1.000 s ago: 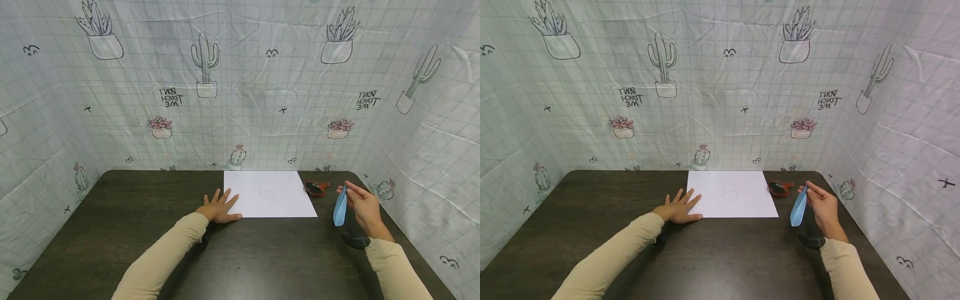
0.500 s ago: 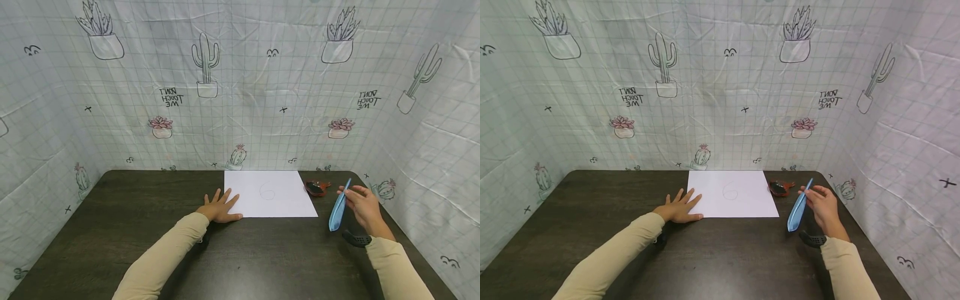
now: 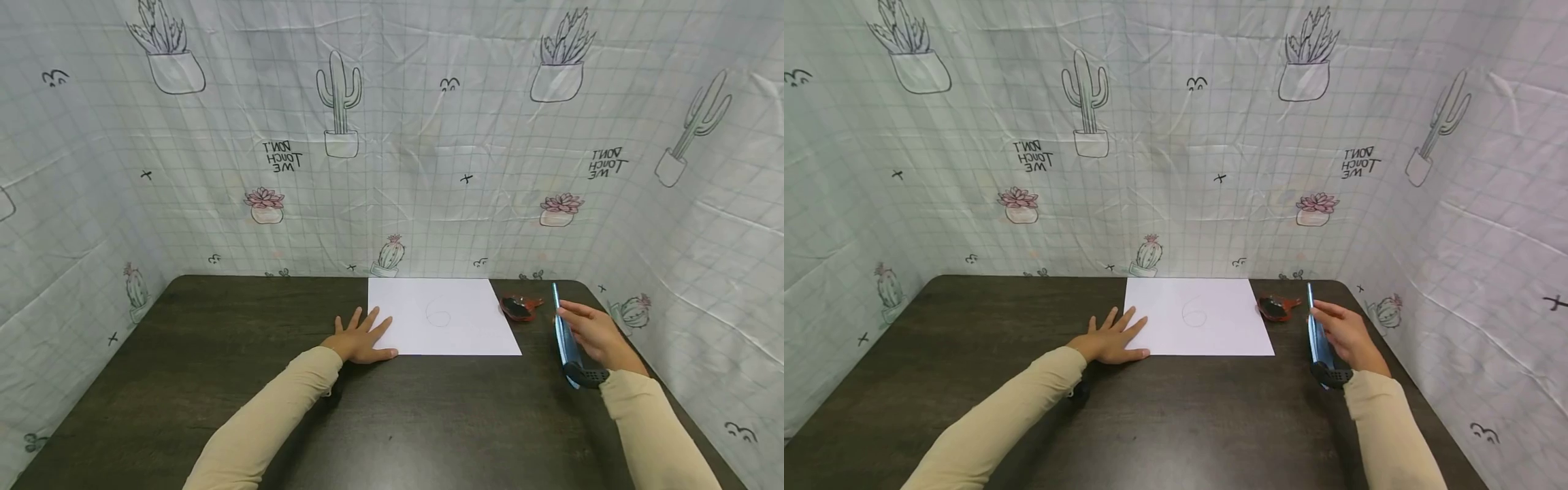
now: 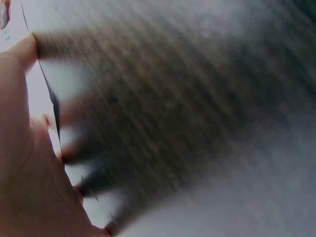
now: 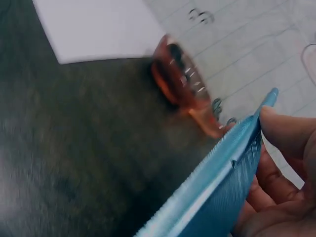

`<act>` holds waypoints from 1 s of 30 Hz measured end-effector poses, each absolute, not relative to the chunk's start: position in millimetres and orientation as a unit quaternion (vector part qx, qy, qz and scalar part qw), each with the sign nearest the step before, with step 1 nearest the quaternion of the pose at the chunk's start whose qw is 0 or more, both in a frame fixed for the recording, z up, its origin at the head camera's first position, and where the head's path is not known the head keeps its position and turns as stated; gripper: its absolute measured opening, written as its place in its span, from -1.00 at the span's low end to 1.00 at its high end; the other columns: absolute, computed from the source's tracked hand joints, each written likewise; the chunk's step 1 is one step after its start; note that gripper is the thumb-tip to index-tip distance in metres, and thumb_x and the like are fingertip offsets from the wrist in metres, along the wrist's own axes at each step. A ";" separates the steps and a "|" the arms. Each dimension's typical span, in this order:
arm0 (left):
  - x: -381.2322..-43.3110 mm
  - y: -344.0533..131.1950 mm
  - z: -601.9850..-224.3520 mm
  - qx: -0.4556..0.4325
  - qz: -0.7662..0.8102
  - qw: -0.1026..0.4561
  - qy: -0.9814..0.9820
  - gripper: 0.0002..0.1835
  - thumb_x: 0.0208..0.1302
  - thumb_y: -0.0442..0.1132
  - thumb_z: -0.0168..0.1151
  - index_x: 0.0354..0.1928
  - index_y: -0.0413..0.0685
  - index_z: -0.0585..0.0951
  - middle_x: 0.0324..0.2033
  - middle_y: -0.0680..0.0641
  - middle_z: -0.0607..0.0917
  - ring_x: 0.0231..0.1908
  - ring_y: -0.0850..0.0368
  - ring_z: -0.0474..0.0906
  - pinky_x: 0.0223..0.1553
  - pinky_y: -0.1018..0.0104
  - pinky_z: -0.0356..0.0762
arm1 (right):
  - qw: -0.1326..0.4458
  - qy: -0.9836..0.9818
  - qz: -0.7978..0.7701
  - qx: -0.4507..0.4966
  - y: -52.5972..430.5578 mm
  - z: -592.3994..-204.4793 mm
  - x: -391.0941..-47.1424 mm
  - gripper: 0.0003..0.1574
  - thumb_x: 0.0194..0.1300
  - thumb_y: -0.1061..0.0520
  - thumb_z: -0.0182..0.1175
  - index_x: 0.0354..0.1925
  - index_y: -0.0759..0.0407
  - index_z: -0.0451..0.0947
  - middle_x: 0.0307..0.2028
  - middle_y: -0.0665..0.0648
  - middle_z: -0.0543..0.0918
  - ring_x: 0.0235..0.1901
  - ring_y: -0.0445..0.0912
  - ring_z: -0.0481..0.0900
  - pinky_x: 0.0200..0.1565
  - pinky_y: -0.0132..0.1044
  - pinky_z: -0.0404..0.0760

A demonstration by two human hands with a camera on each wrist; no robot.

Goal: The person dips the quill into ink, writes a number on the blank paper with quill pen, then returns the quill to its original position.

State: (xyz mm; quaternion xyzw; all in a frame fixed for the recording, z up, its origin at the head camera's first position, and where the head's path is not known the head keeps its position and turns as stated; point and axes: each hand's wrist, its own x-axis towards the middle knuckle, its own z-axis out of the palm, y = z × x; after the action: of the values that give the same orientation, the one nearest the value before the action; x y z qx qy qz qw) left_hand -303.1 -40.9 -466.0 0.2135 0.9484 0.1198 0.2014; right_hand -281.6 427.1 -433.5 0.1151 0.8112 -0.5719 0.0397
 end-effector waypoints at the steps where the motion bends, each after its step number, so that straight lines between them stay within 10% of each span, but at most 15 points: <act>1: -304.1 -40.9 -466.8 0.213 0.120 0.202 0.948 -0.11 0.23 0.49 -0.15 0.51 0.46 -0.18 0.50 0.10 -0.35 0.46 -0.13 -0.54 0.28 -0.38 -0.54 | 0.038 0.828 -0.547 0.115 427.0 -435.3 -283.0 -0.09 0.42 -0.19 0.03 0.46 0.31 0.03 0.35 0.35 0.27 0.31 0.17 0.28 0.28 0.13 0.25; 14: -287.6 -40.2 -443.3 0.216 0.119 0.202 0.948 -0.15 0.31 0.41 -0.14 0.53 0.33 -0.12 0.52 0.01 -0.26 0.47 -0.17 -0.46 0.30 -0.38 -0.47 | -0.068 0.904 -0.397 0.145 417.6 -449.8 -291.0 -0.35 0.37 -0.10 0.14 0.11 0.45 0.51 0.14 0.52 0.46 0.10 0.33 0.40 -0.01 0.12 0.45; 30: -293.5 -42.0 -452.0 0.220 0.116 0.194 0.949 -0.13 0.26 0.46 -0.16 0.52 0.38 -0.12 0.52 0.03 -0.26 0.47 -0.18 -0.45 0.28 -0.40 -0.47 | -0.074 0.905 -0.379 0.179 418.4 -461.0 -301.7 -0.37 0.35 -0.12 0.16 0.07 0.42 0.55 0.13 0.47 0.49 0.09 0.30 0.39 -0.03 0.10 0.40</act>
State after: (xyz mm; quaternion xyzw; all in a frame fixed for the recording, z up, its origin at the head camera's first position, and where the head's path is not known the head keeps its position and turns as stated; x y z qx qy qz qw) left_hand -293.5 -42.0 -452.0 0.2202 0.9489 0.1164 0.1938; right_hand -301.7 418.4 -461.0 0.1794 0.9049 -0.3787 -0.0741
